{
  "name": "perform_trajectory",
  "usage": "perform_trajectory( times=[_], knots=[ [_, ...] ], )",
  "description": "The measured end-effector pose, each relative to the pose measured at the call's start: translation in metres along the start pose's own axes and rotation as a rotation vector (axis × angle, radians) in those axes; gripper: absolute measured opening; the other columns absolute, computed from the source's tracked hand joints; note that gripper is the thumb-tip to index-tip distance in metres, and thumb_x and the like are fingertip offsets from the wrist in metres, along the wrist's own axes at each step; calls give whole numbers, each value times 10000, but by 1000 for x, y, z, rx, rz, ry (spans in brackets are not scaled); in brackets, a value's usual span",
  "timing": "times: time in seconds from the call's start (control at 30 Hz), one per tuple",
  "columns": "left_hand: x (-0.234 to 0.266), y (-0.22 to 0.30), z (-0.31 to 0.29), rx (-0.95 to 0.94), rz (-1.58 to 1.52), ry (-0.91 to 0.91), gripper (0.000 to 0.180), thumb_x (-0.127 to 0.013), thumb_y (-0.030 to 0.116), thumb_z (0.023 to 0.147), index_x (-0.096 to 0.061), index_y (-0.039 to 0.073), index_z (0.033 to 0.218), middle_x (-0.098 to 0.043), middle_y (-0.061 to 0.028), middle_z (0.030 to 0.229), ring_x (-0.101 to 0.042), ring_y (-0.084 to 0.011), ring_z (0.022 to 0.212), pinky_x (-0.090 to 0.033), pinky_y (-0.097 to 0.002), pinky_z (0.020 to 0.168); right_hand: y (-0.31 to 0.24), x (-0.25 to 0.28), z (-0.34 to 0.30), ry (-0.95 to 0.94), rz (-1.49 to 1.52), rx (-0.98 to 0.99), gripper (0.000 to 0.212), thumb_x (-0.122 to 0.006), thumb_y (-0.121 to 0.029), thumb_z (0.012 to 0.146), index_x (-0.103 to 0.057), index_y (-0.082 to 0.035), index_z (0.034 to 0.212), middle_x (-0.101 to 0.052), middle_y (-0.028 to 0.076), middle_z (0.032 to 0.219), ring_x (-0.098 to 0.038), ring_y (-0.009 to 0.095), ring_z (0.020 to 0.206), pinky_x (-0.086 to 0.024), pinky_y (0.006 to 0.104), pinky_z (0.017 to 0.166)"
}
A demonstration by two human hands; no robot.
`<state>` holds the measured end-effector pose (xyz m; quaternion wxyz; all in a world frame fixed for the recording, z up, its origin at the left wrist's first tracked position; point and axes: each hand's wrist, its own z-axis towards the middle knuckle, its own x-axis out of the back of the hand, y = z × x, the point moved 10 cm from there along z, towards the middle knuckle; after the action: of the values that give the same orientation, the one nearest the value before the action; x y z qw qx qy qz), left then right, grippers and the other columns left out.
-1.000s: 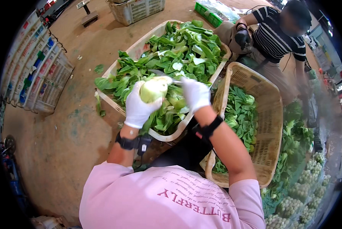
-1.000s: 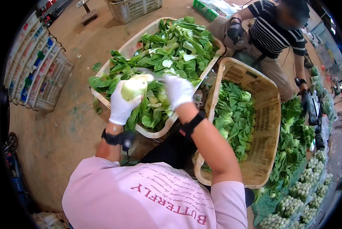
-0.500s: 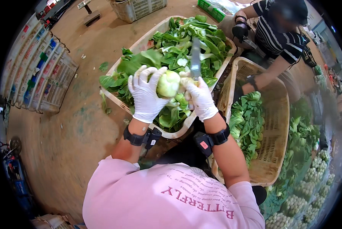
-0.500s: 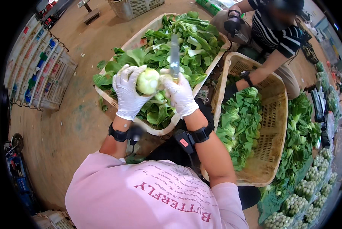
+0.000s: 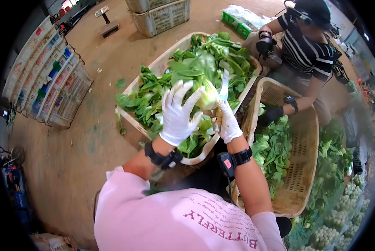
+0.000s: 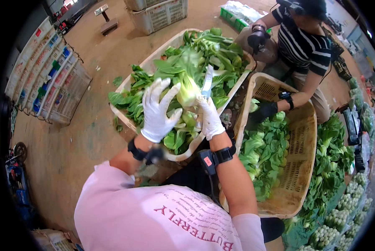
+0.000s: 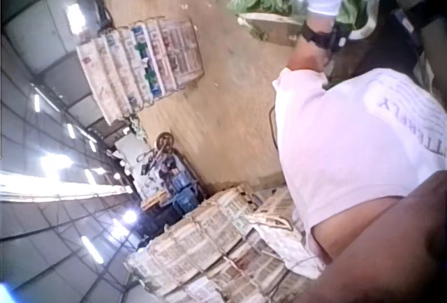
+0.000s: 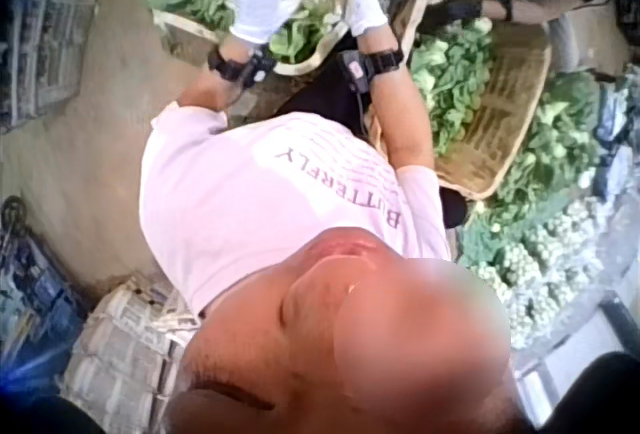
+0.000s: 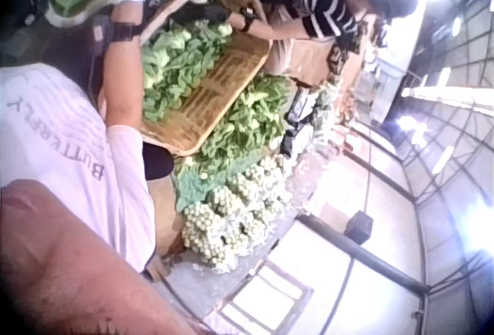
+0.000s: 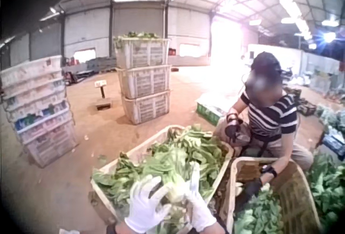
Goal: The person trims the ends of bok choy heads with a knife and places the trimmed vegetables into a plastic crate.
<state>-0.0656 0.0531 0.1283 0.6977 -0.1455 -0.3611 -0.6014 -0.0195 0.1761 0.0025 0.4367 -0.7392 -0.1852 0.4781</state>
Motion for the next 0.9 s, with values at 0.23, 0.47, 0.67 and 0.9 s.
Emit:
perform_trajectory(
  times=[0.23,0.47,0.67,0.9],
  knots=[
    [-65,-37,-39,686,-826,82,540,-715,202,806,-428,12,1222,-490,-97,1132,-491,-165,988,-433,-295,839,-3,11,-6,6,17,78,556,-646,-251,852,-356,-140,1313,-558,17,1069,-591,97,823,-463,190,525],
    [-62,-23,-28,502,-590,108,466,-732,125,713,-507,7,1104,-467,-160,1041,-502,-294,969,-435,-366,861,0,24,-9,184,-62,151,490,-695,-259,834,-438,-112,1224,-580,-3,950,-558,69,722,-429,188,507],
    [-59,-10,-26,517,-497,156,363,-667,24,706,-492,-4,1023,-470,-117,989,-493,-210,890,-426,-334,817,6,20,-13,175,67,155,405,-667,-273,836,-450,-138,1150,-563,-13,840,-510,56,603,-394,188,469],
    [-77,8,-71,300,-404,88,166,-627,77,673,-567,8,812,-562,-139,853,-552,-323,885,-459,-342,825,16,36,-9,189,439,142,500,-561,-479,881,-484,-108,1209,-615,58,1006,-612,140,732,-438,184,431]
  ],
)
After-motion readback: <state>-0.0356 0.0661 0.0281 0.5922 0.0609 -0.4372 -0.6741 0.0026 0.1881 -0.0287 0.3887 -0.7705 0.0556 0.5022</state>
